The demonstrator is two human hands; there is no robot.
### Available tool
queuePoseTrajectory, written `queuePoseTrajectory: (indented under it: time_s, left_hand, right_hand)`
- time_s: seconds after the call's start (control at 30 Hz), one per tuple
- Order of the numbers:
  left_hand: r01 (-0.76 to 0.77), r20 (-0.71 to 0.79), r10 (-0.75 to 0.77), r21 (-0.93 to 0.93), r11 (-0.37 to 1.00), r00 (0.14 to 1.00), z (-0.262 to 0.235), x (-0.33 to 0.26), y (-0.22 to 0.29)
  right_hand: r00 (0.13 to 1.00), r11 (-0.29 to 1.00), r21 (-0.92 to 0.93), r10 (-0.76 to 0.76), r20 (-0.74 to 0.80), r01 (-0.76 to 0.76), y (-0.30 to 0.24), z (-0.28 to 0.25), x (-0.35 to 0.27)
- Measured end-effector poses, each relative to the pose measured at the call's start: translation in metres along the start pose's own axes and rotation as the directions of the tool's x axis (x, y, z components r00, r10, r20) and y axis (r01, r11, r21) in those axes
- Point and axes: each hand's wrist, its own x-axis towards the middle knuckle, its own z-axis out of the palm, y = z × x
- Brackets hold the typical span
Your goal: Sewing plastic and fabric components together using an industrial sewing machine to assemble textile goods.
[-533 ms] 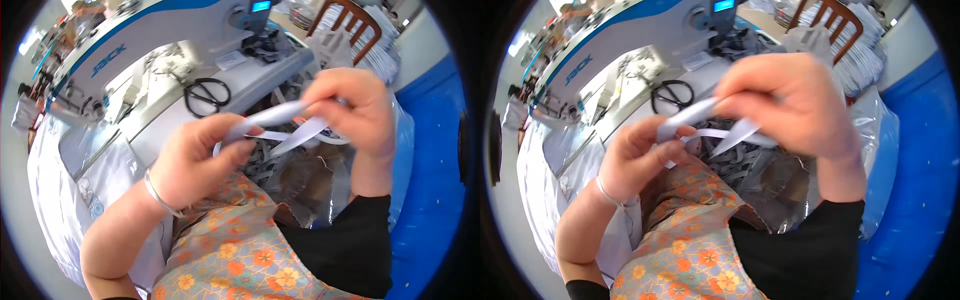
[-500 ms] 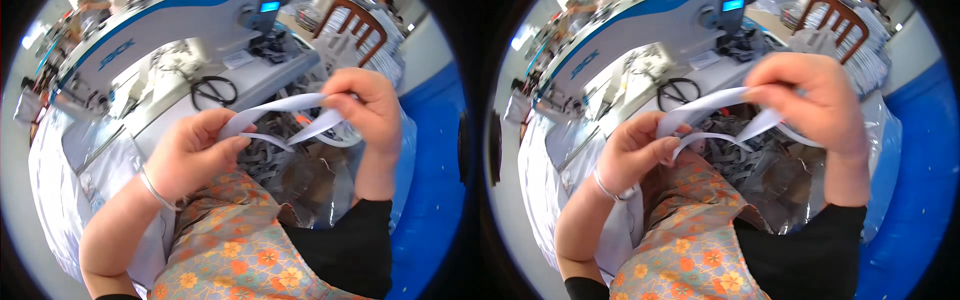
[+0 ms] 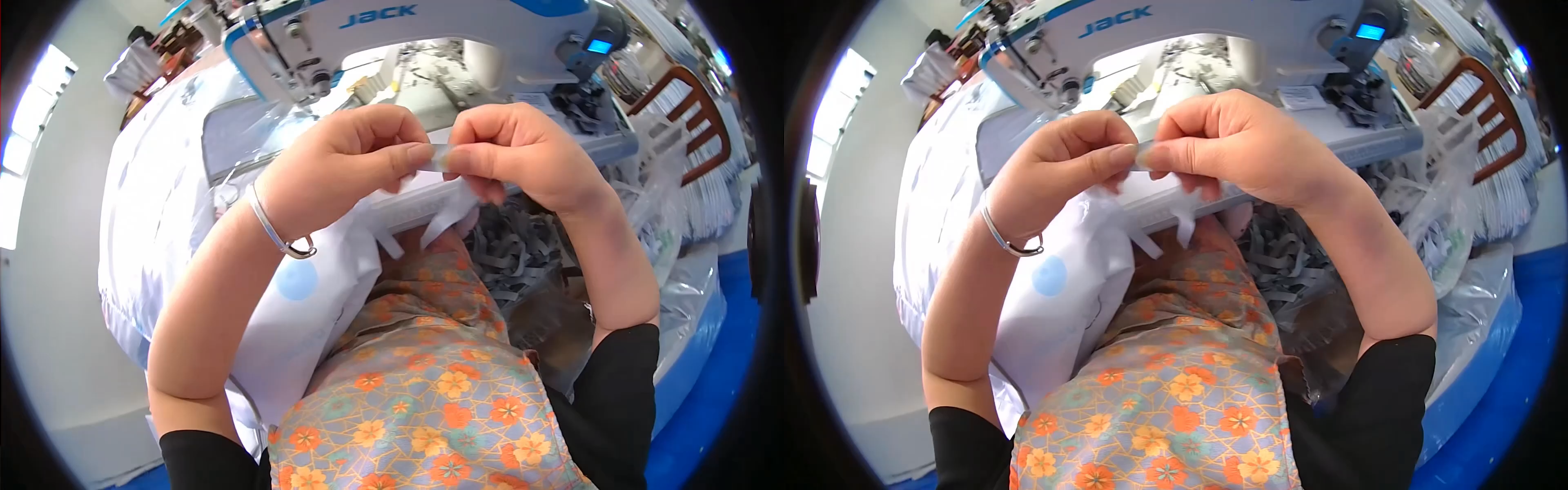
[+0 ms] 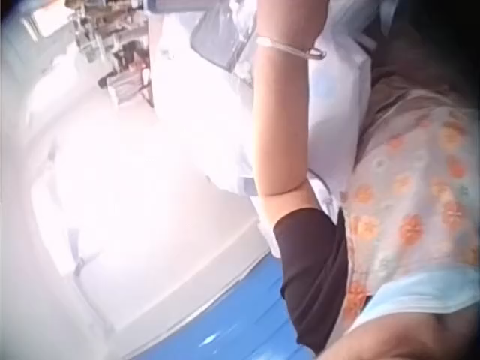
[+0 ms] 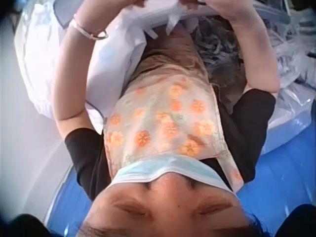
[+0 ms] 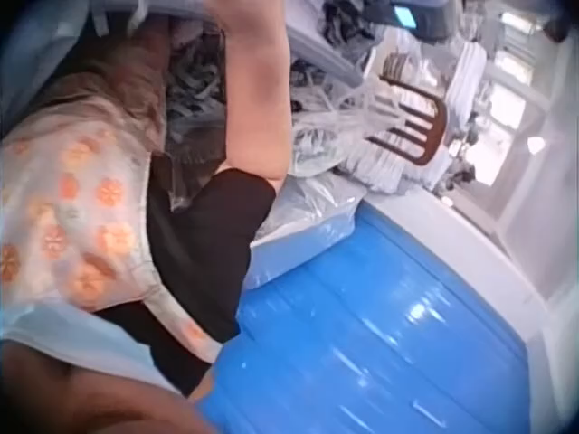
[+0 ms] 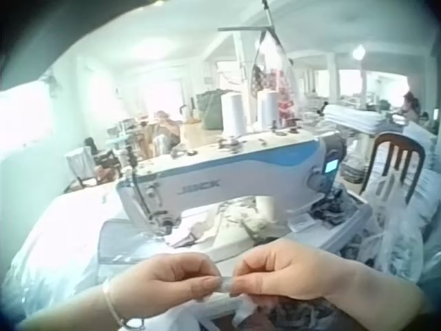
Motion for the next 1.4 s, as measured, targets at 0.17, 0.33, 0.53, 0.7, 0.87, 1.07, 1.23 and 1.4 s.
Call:
queuePoseTrajectory:
  time_s: [0.17,0.33,0.53,0.7,0.87,1.07,1.23,1.4]
  left_hand:
    - [-0.143,-0.126,0.1,-0.397,0.907,0.987,-0.008,-0.025,-0.034]
    - [-0.081,-0.246,-0.001,-0.322,0.943,0.969,-0.018,-0.047,-0.022]
    - [0.006,-0.539,0.116,0.219,0.976,0.834,-0.047,-0.12,-0.003]
    - [0.133,-0.485,0.163,0.52,0.844,0.859,-0.028,-0.141,0.032]
    - [0.108,-0.004,-0.122,0.497,0.861,0.993,0.013,-0.099,-0.052]
    - [0.219,-0.511,0.12,0.553,0.804,0.851,-0.076,-0.03,-0.153]
    - [0.352,-0.595,-0.205,0.142,0.925,0.778,-0.101,-0.027,-0.165]
    - [0.363,-0.572,-0.29,0.015,0.932,0.767,-0.111,-0.019,-0.172]
  right_hand:
    - [0.973,0.923,0.309,-0.213,-0.088,0.23,0.002,0.026,0.028]
    - [0.957,0.962,0.058,-0.258,-0.134,0.267,-0.008,0.04,0.044]
    - [0.918,0.916,0.129,-0.358,-0.169,0.381,0.037,0.071,0.061]
    - [0.65,0.495,-0.649,-0.76,-0.002,0.578,0.104,0.083,0.095]
    - [0.721,0.849,-0.287,-0.528,-0.449,0.443,0.05,0.087,0.129]
    - [0.952,0.998,0.067,0.001,-0.307,0.021,0.091,0.108,0.099]
    - [0.995,0.883,0.468,0.018,-0.098,0.03,0.102,0.151,0.041]
    - [0.981,0.885,0.429,0.124,0.152,-0.179,0.161,0.176,0.028]
